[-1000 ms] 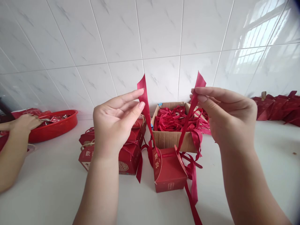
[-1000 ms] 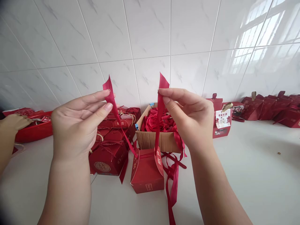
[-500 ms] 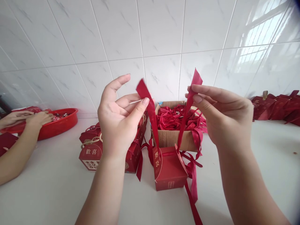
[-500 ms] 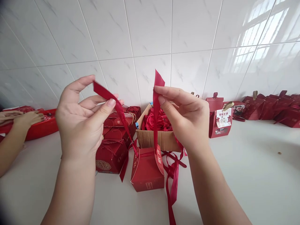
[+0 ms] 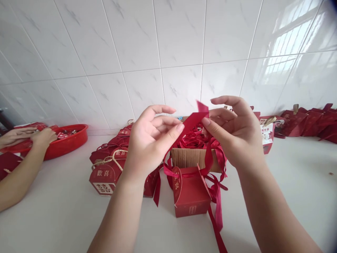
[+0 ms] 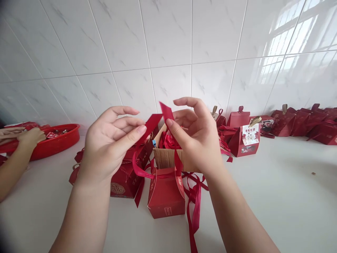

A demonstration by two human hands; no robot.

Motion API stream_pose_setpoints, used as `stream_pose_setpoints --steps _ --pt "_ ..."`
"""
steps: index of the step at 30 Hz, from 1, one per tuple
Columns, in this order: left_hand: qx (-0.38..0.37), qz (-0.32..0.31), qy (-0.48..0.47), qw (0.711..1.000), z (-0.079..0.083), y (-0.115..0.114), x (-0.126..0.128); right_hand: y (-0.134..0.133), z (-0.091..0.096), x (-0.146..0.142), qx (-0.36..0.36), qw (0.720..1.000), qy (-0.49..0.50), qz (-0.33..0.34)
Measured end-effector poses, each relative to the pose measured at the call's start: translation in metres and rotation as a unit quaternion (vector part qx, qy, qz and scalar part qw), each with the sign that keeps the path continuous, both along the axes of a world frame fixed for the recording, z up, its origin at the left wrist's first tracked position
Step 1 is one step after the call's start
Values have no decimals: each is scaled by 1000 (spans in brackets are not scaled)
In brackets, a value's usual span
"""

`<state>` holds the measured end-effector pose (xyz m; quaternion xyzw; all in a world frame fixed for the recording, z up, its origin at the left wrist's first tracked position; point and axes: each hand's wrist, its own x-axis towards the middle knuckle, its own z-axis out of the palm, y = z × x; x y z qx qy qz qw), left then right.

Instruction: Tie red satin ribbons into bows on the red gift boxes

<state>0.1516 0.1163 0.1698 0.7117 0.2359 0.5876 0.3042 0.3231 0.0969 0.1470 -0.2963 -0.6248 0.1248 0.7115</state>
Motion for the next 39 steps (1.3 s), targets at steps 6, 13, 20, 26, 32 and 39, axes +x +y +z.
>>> stream_pose_setpoints --steps 6,13,20,26,32,39 --pt "-50 -46 16 998 -2 1 3 -4 2 -3 -64 996 -25 59" --pt "-44 -52 10 998 -4 3 4 -6 3 -4 -76 992 -49 84" --pt "-22 -28 4 999 -5 3 4 -6 2 -2 -85 981 -60 162" --pt "-30 -40 15 999 -3 3 2 -1 2 1 -110 976 -57 178" --pt "-62 -78 61 993 -2 4 0 5 -2 1 -94 979 -38 177" --pt "-115 -97 278 949 3 11 -15 3 0 16 -15 978 -176 108"
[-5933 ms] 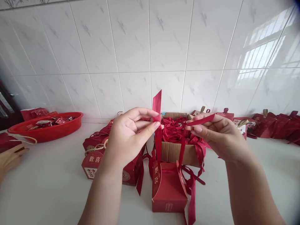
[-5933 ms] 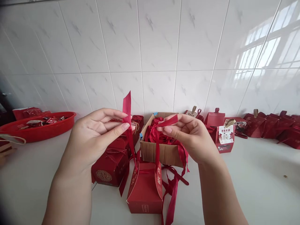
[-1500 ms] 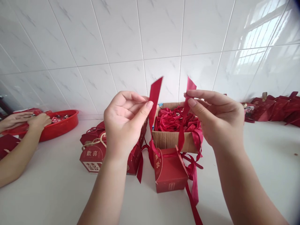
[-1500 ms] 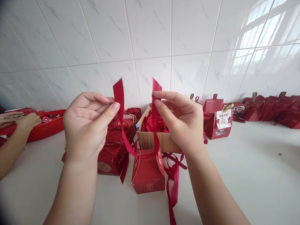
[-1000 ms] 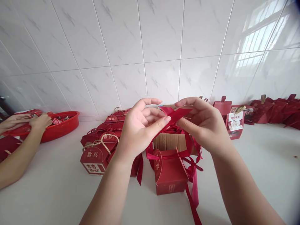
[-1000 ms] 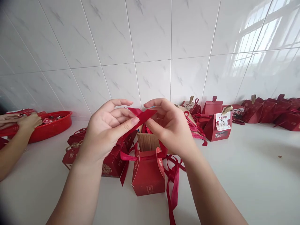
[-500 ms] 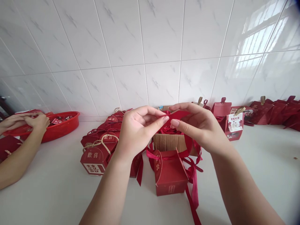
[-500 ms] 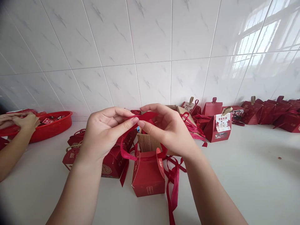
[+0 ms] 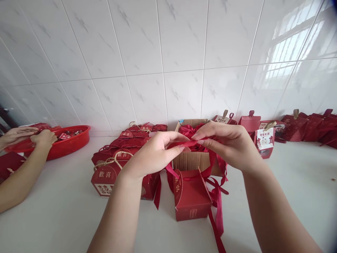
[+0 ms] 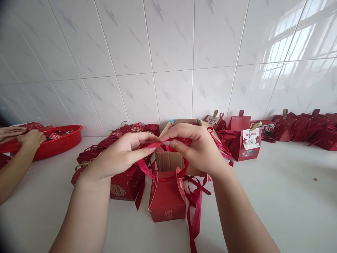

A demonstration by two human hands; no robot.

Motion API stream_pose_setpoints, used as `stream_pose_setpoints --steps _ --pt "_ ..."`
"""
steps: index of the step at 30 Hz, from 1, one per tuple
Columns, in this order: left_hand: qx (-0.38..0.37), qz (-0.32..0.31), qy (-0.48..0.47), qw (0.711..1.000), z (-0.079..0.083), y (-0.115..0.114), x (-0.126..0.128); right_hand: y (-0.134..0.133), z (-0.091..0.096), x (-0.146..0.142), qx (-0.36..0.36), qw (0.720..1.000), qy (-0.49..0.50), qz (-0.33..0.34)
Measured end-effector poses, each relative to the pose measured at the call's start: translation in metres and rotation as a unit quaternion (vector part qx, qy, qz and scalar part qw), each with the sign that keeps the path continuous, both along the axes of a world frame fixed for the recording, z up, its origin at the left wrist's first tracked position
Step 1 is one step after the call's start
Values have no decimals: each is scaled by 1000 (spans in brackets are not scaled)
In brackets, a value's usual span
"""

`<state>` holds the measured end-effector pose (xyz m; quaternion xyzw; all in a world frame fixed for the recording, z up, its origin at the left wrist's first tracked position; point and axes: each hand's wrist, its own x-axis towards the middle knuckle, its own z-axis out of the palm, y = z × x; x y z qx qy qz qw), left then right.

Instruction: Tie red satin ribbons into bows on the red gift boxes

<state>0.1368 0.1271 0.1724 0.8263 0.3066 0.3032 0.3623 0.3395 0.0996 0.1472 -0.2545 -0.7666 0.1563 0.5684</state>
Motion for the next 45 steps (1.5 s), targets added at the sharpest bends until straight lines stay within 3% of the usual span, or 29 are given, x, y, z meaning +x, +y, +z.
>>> stream_pose_setpoints --steps 7,13,23,37,45 --pt "10 67 80 994 2 -1 -4 -4 -1 10 52 971 -192 -130" --pt "-2 82 114 990 -2 1 -3 -1 -3 2 82 945 -255 -188" --pt "19 70 104 992 -5 4 -3 0 -3 1 80 932 -281 -216" --pt "111 76 56 989 -7 1 7 4 -5 4 48 964 -218 -144" --pt "132 101 144 976 -3 -6 2 5 -5 5 32 961 -216 -168"
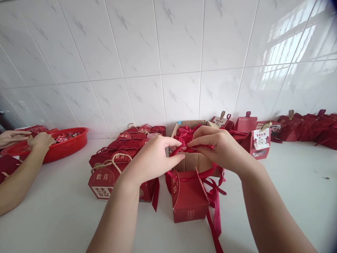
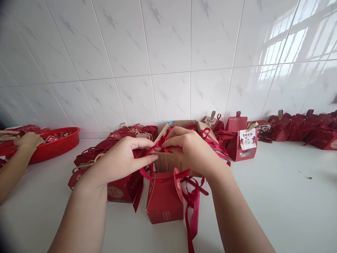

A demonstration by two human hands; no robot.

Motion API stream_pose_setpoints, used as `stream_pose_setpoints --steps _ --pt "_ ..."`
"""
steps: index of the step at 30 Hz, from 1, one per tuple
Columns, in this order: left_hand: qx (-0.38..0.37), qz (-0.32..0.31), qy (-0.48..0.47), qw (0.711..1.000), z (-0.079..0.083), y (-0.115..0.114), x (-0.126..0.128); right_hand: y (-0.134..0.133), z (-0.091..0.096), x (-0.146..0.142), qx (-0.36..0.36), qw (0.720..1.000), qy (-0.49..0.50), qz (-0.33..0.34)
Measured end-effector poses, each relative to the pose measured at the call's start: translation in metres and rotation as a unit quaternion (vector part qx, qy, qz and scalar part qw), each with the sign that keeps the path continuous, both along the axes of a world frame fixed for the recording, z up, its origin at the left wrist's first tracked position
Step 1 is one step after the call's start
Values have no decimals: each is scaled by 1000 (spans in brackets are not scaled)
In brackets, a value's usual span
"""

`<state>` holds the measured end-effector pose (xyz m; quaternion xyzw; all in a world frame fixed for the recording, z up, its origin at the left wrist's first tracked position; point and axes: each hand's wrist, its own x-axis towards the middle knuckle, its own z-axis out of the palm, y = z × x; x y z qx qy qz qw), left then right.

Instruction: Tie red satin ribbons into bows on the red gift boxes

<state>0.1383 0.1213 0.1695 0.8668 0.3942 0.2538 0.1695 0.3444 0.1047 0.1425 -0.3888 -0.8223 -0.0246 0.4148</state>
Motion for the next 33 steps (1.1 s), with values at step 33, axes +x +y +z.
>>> stream_pose_setpoints --steps 33 --pt "71 300 -58 949 -49 -60 -52 -18 -76 54 -186 861 470 54"
